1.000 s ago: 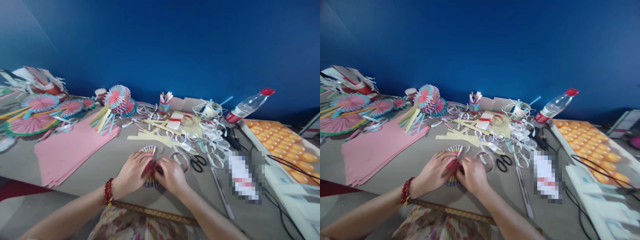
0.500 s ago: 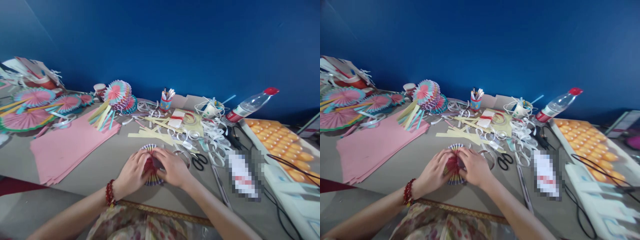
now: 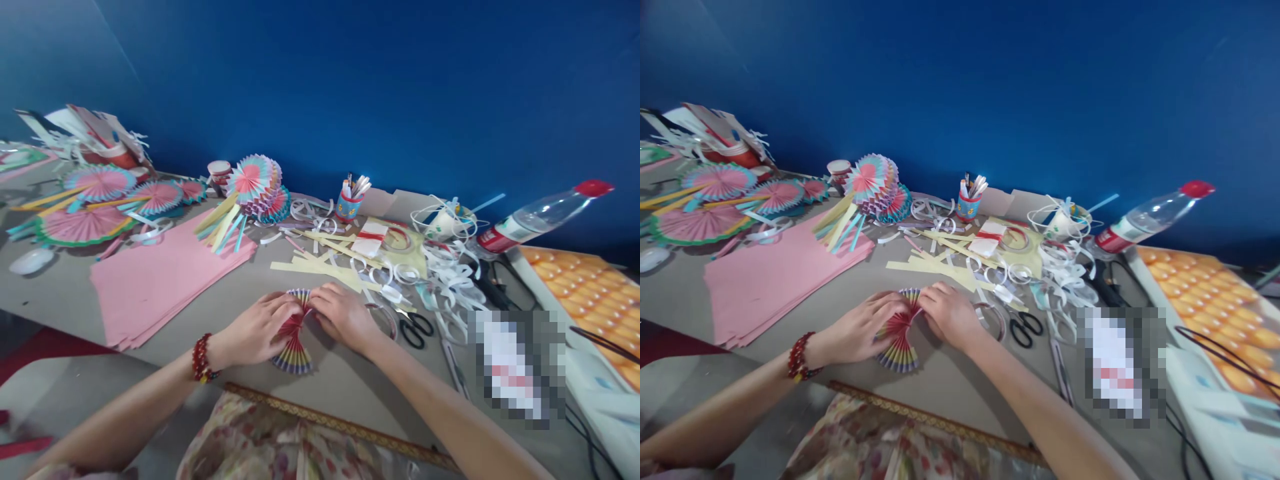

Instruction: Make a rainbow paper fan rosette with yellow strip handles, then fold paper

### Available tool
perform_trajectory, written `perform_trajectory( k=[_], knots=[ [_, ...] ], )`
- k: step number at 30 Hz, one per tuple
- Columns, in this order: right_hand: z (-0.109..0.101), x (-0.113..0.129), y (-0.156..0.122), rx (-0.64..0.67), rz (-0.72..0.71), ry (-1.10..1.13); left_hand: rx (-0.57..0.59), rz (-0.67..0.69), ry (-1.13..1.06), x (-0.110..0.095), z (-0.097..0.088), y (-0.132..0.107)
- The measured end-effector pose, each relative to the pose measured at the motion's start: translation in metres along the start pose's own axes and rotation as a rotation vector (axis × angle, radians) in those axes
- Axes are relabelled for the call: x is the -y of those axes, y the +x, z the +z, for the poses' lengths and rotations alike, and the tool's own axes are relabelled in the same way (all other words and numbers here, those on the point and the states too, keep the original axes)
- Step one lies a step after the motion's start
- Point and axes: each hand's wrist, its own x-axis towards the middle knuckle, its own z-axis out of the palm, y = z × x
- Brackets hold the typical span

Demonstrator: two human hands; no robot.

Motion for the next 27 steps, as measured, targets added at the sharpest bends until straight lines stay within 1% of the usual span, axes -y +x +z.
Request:
perform_trajectory(
  k=[4,8,12,15,18,22,25,27],
  knots=[
    [0.001,-0.001,0.005,0.051,-0.020,-0.062,-0.001,0.014,-0.037,0.003,0.000,-0.001],
    [-0.001,-0.004,0.010,0.075,-0.078,-0.104,0.044,-0.016,-0.113,0.003,0.000,0.002],
    [-0.001,-0.009,0.014,0.106,-0.159,-0.066,0.065,-0.064,-0.147,0.003,0.002,0.004],
    [-0.002,-0.010,0.014,0.122,-0.175,-0.021,0.077,-0.084,-0.151,0.005,0.004,0.004],
    [-0.002,-0.008,0.011,0.156,-0.168,-0.041,0.094,-0.101,-0.159,0.006,0.004,0.003],
    [-0.002,-0.001,0.006,0.180,-0.111,-0.082,0.091,-0.102,-0.155,0.007,0.005,0.002],
    [0.003,0.003,0.003,0.154,-0.090,-0.028,0.070,-0.106,-0.150,0.008,0.007,0.001],
    [0.007,0.005,0.002,0.114,-0.069,0.023,0.054,-0.108,-0.152,0.008,0.009,0.000]
  ],
)
